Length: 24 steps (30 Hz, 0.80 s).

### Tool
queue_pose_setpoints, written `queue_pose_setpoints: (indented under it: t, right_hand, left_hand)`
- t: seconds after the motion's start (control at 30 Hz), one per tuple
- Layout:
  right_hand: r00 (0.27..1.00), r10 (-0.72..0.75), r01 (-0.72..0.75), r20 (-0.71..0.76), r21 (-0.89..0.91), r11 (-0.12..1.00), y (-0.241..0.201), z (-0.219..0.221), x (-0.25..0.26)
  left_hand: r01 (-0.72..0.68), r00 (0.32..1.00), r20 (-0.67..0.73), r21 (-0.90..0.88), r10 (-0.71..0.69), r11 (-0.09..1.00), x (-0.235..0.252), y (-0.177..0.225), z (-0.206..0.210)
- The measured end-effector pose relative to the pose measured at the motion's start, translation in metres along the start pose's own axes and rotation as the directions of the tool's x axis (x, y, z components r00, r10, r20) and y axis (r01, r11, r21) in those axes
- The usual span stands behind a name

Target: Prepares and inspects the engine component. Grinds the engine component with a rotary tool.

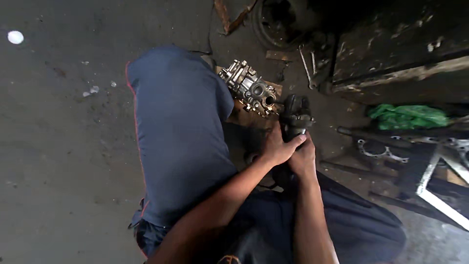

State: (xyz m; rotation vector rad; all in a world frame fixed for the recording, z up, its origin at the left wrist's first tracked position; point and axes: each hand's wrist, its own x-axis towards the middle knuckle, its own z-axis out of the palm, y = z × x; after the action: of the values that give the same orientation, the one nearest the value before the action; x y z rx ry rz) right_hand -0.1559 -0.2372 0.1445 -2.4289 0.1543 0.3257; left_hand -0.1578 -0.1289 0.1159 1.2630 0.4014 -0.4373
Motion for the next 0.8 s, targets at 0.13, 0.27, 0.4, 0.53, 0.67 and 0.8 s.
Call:
queue_pose_setpoints:
  t: [0.13,0.27,0.4,0.53,0.67,0.8]
  right_hand:
    - [1.0,-0.003,0.003,-0.007,-0.014,1.0,-0.001,-0.002,-0.005]
    - [1.0,0.023,-0.023,-0.007,-0.024,0.999,-0.006,0.001,-0.008]
    - [1.0,-0.015,0.014,-0.022,-0.046,0.999,-0.005,0.012,-0.006]
    - [0.998,-0.064,0.062,-0.025,-0.044,0.997,0.014,0.028,-0.002]
    - [0.994,-0.103,0.101,-0.034,-0.058,0.993,0.027,0.042,-0.002]
    - [0.991,-0.115,0.106,-0.075,-0.111,0.988,0.016,0.043,-0.009]
  left_hand:
    - [0.002,1.0,-0.005,-0.037,-0.002,0.999,-0.008,0.001,0.004]
    - [0.029,0.999,0.022,-0.026,-0.028,0.999,-0.009,0.0,0.0]
    - [0.038,0.999,0.039,-0.069,-0.035,0.997,-0.001,-0.012,-0.005]
    - [0.104,0.993,0.067,-0.072,-0.099,0.992,0.006,-0.02,-0.01]
    - [0.137,0.989,0.056,-0.033,-0.135,0.99,0.009,-0.027,-0.014]
    - [0.104,0.994,0.03,-0.031,-0.103,0.994,0.006,-0.027,-0.014]
